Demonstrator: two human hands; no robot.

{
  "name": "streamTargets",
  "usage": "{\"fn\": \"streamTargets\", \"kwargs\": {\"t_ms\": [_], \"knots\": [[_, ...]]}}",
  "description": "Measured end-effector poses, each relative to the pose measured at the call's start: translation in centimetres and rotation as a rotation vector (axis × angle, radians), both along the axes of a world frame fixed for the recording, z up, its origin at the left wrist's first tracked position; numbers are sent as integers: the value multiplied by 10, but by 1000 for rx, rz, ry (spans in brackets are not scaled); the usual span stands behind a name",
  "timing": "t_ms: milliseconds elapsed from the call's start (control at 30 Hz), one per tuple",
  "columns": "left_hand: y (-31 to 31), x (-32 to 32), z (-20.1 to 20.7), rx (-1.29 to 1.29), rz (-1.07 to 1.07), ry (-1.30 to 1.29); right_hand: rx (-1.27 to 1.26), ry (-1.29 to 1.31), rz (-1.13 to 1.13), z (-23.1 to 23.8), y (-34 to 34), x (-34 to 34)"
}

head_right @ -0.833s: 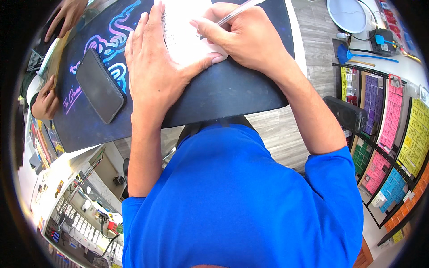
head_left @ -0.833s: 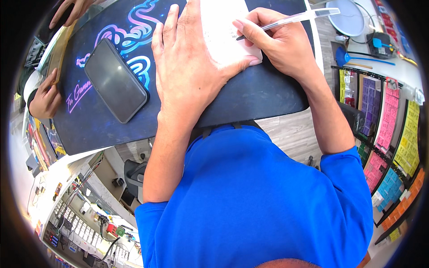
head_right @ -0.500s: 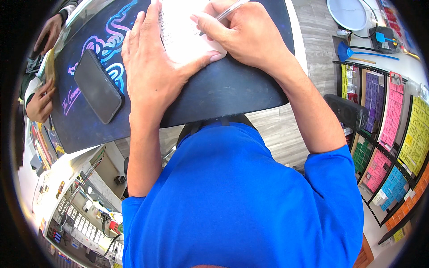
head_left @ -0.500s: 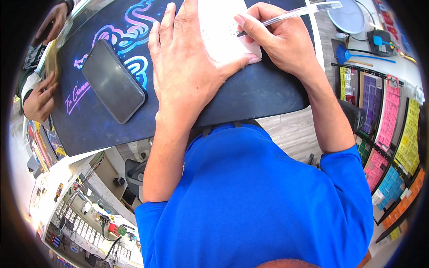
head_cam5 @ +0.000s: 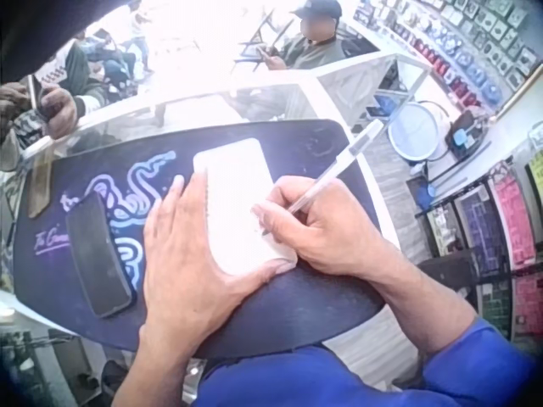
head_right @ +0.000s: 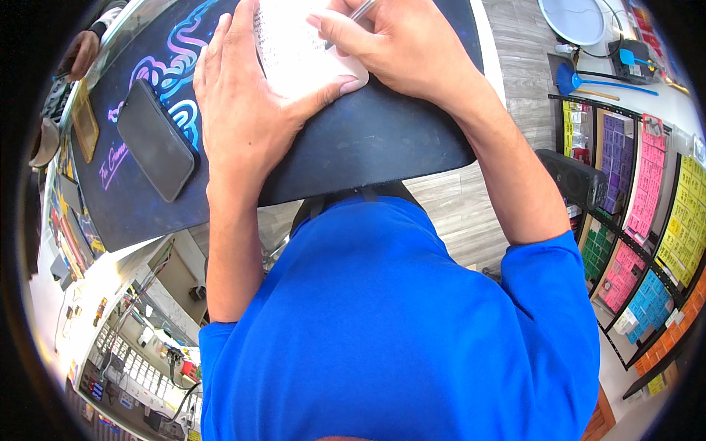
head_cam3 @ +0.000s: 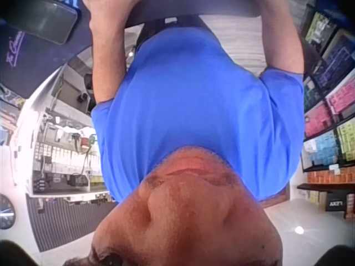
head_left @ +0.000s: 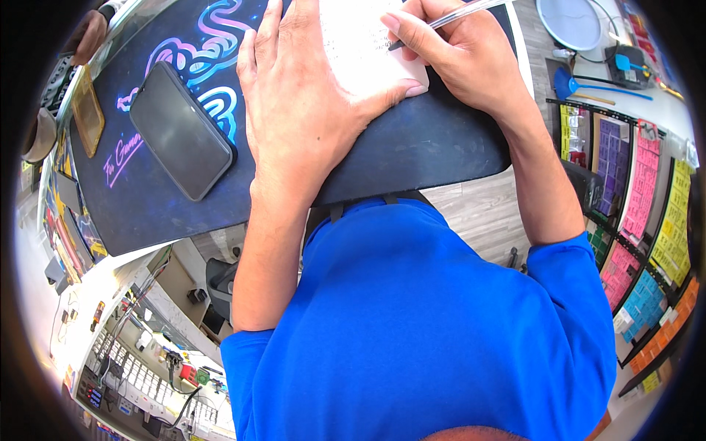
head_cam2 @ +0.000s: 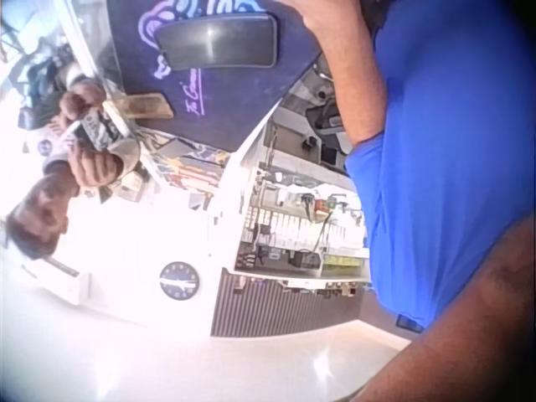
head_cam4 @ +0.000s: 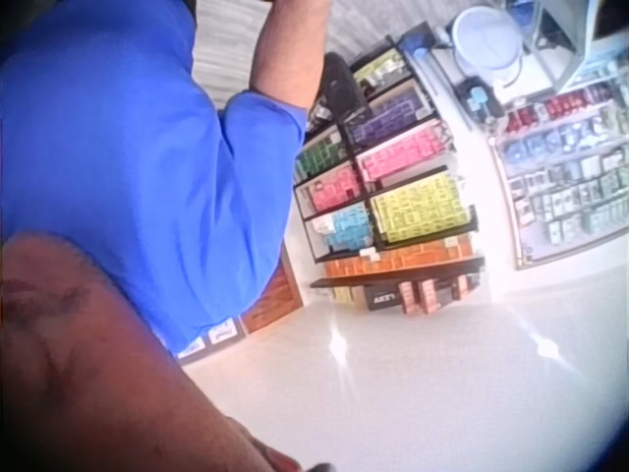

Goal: The person counts cash and writes on a notepad, then retrieves a smartphone from a shelf. They repeatedly handle the phone, removing and reinserting the SIM tray, and inspect the device from multiple angles at a counter.

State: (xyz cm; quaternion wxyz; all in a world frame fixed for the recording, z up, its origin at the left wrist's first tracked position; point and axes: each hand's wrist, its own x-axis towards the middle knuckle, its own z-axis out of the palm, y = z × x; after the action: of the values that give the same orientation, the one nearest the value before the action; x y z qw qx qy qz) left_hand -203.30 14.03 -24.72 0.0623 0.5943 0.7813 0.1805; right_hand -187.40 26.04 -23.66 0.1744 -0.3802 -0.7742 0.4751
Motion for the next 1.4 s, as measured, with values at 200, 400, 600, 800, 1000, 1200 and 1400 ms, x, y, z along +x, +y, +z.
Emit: {"fn": "streamTargets", "kwargs": {"t_ms": [200, 400, 600, 800, 1000, 1200, 1400], "knots": [[2, 1, 3, 42, 1, -26, -160, 223, -93, -3, 2, 7], [1, 4, -6, 161, -22, 13, 7, 178, -2, -33, 2, 22], [-1, 2, -9, 146, -28, 36, -5, 110, 6, -29, 4, 19], [-1, 3, -8, 132, -22, 30, -15, 133, 29, -30, 5, 20], [0, 3, -7, 128, -17, 27, 14, 111, 24, -28, 3, 18], [-2, 1, -1, 175, -66, -60, 58, 112, 30, -29, 3, 17], [2, 8, 14, 92, 14, -110, -142, 209, -128, -22, 4, 21]]}}
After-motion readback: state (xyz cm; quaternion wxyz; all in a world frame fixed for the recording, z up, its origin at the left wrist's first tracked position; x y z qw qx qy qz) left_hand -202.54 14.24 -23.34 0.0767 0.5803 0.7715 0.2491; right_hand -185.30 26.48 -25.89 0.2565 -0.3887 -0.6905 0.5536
